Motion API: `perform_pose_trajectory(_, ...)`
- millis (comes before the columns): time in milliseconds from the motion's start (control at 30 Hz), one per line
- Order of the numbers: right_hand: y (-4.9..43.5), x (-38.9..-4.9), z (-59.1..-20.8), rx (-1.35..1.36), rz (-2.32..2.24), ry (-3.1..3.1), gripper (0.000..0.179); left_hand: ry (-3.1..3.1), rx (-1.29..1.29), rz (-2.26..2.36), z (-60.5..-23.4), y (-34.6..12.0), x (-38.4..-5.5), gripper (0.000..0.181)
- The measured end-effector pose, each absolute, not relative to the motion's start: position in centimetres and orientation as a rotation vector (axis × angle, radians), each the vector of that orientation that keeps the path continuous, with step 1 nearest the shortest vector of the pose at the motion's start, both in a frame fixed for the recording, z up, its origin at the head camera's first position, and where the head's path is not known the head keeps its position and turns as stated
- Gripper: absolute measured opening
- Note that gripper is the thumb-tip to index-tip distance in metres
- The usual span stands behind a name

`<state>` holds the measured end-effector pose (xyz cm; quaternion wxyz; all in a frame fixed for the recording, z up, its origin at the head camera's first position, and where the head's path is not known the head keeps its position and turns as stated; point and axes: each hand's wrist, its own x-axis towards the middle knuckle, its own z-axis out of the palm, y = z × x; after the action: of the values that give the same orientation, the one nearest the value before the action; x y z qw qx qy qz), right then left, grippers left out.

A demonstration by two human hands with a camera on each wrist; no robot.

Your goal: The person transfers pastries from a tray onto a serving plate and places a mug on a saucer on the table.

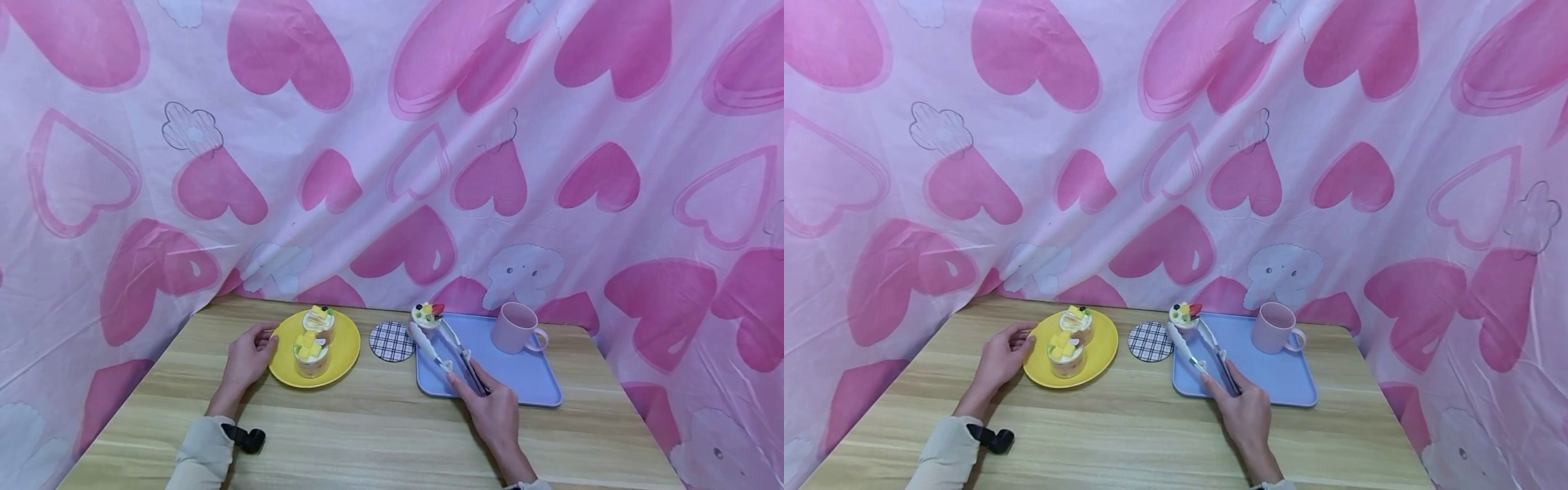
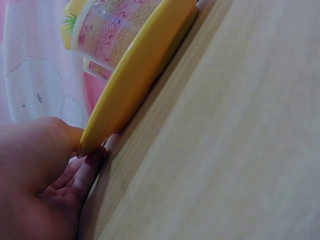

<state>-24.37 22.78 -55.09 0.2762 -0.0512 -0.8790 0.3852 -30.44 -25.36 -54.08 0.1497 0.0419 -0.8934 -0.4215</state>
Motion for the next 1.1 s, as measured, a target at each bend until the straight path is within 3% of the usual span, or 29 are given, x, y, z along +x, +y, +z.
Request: perform_pose_trajectory(1100,21.1,-24.0,-55.2,-0.027,1.153,-2.332,0.065,-2.573,0.121,-1.216,-54.1,-25.4,-30.5,0.032)
